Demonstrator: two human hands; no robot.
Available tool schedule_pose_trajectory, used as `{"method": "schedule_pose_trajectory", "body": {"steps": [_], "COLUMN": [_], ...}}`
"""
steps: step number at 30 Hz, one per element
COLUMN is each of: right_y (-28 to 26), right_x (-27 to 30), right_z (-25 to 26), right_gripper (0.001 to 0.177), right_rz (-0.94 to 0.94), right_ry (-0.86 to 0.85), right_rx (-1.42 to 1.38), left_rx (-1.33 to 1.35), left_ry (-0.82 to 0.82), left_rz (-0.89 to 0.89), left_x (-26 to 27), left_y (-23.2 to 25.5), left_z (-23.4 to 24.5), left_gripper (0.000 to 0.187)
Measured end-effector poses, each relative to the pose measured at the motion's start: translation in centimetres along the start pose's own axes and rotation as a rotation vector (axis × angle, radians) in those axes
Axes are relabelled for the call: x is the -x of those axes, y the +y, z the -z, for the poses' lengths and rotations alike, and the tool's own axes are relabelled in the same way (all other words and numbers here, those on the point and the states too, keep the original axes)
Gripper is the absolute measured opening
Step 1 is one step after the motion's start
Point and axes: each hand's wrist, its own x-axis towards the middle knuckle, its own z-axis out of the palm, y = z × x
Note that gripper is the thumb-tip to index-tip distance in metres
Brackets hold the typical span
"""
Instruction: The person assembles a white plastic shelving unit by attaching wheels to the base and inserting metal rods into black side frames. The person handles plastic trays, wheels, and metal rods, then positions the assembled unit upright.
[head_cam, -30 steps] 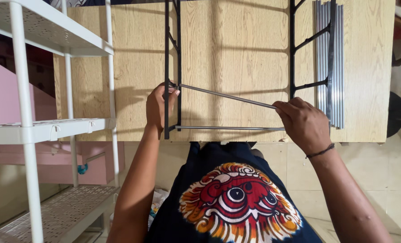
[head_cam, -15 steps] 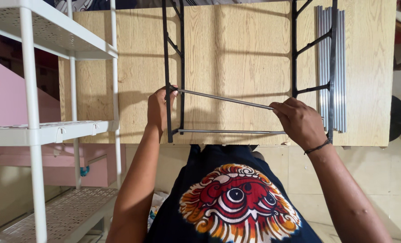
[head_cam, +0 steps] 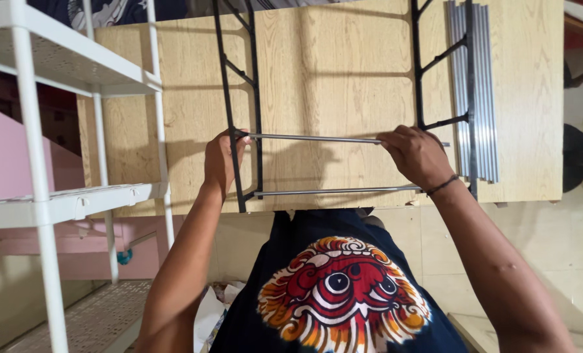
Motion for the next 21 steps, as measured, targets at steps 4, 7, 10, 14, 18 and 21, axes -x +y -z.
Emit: {"method": "schedule_pose_trajectory", "body": {"steps": [4,7,10,14,18,21], "right_y": [0.1,0.1,0.1,0.5,0.9,1.1], "right_x": [-0.2,0.0,0.3,0.9,1.0,0.9], "right_z": [-0.2,-1.0,-1.9,-2.8,-3.4,-3.9], "right_gripper": [0.015,0.014,0.014,0.015,0.015,0.015], "right_rz": [-0.081,-0.165,-0.176,-0.217,-0.225,-0.197], "right_ry": [0.017,0.038,0.079,0.100,0.098,0.117], "right_rx": [0.060,0.101,0.127,0.070,0.043,0.032], "left_rx": [0.011,-0.038,-0.156,-0.154,-0.145,-0.196], "left_ry": [0.111,0.258,0.294,0.026,-0.042,-0.087], "left_rz": [-0.243,-0.212,-0.075,-0.384,-0.848,-1.004], "left_x": [0.3,1.6,3.2,3.5,2.0,0.6], "left_y": [0.0,0.8,2.0,3.1,4.1,5.0], "left_z": [-0.7,-1.4,-1.9,-1.6,-1.7,-3.0], "left_gripper": [0.018,0.022,0.028,0.019,0.019,0.035]}}
